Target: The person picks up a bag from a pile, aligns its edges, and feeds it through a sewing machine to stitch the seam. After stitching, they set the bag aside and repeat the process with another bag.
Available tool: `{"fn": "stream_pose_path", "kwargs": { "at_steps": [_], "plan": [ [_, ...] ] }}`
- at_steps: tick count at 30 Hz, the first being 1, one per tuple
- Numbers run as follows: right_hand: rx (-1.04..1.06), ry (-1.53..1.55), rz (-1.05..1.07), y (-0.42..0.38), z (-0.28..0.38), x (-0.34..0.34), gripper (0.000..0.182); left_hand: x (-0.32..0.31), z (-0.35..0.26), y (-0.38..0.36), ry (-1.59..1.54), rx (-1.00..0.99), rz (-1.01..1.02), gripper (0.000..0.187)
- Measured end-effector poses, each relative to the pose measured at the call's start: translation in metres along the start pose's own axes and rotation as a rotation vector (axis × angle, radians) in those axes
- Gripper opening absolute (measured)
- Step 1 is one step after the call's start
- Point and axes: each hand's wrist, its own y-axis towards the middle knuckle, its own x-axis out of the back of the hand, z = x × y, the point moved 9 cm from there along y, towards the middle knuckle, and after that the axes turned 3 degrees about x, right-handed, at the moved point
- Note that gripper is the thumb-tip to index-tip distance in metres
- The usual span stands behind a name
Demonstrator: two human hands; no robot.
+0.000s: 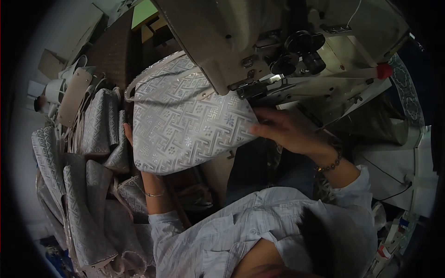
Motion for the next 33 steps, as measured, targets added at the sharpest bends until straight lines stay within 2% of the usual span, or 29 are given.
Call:
{"fn": "stream_pose_path", "kwargs": {
  "at_steps": [2,4,5,6,8,9,10,11,13,14,16,17,18,19,21,23,25,26,27,28,33],
  "plan": [
    [0.075,-0.087,-0.031,-0.003,-0.004,0.003,0.035,0.013,-0.005,-0.001,0.033,-0.010,0.007,0.083],
    [0.147,-0.444,0.047,-0.006,-0.011,-0.003,0.029,0.019,-0.006,-0.003,0.067,-0.014,0.011,0.084],
    [0.147,-0.440,0.041,-0.004,-0.011,-0.002,0.029,0.023,-0.010,-0.002,0.070,-0.053,-0.032,0.088],
    [0.070,-0.462,0.046,0.000,-0.016,0.001,0.029,0.027,-0.014,-0.003,0.074,-0.094,-0.075,0.092],
    [-0.006,-0.474,0.047,0.004,-0.028,-0.003,0.030,-0.006,-0.011,-0.018,0.182,-0.158,-0.054,0.095],
    [-0.003,-0.303,-0.076,0.005,-0.036,0.000,0.032,-0.022,-0.012,-0.027,0.284,-0.225,-0.032,0.099],
    [-0.001,-0.131,-0.197,0.005,-0.041,0.003,0.034,-0.029,-0.011,-0.031,0.230,-0.226,0.044,0.102],
    [-0.002,-0.125,-0.201,0.006,-0.042,-0.003,0.034,-0.027,-0.010,-0.036,0.234,-0.221,0.044,0.102],
    [0.051,0.360,-0.267,0.012,-0.039,-0.011,0.038,-0.034,-0.012,-0.041,0.489,-0.274,0.083,0.100],
    [0.056,0.360,-0.275,0.015,-0.035,-0.015,0.038,-0.039,-0.017,-0.041,0.491,-0.271,0.092,0.100],
    [0.050,0.529,-0.334,0.016,-0.029,-0.018,0.039,-0.060,-0.036,-0.046,1.106,-0.361,-0.134,0.100],
    [0.054,0.527,-0.337,0.016,-0.024,-0.018,0.039,-0.071,-0.043,-0.047,1.291,-0.466,-0.111,0.103],
    [0.047,0.518,-0.352,0.015,-0.021,-0.017,0.039,-0.090,-0.046,-0.048,1.287,-0.469,-0.107,0.103],
    [0.036,0.513,-0.369,0.013,-0.020,-0.017,0.040,-0.144,-0.030,-0.055,1.728,-0.563,0.138,0.099],
    [0.041,0.529,-0.381,0.012,-0.019,-0.017,0.038,-0.183,0.010,-0.057,2.151,-0.659,0.407,0.097],
    [0.041,0.538,-0.381,0.012,-0.024,-0.017,0.037,-0.188,0.056,-0.052,2.390,-0.545,0.734,0.091],
    [0.096,0.390,-0.396,0.011,-0.031,-0.008,0.032,-0.188,0.060,-0.037,2.340,-0.585,0.730,0.087],
    [0.096,0.382,-0.382,0.009,-0.031,-0.010,0.032,-0.188,0.064,-0.036,2.278,-0.738,0.799,0.084],
    [0.204,0.299,-0.473,0.001,-0.022,-0.003,0.029,-0.195,0.065,-0.039,2.210,-0.892,0.867,0.081],
    [0.309,0.216,-0.561,-0.007,-0.013,0.003,0.026,-0.196,0.062,-0.035,2.214,-0.896,0.847,0.081],
    [0.367,0.184,-0.547,-0.014,-0.002,0.000,0.024,-0.204,0.064,-0.036,2.183,-0.893,0.956,0.067]
  ]
}}
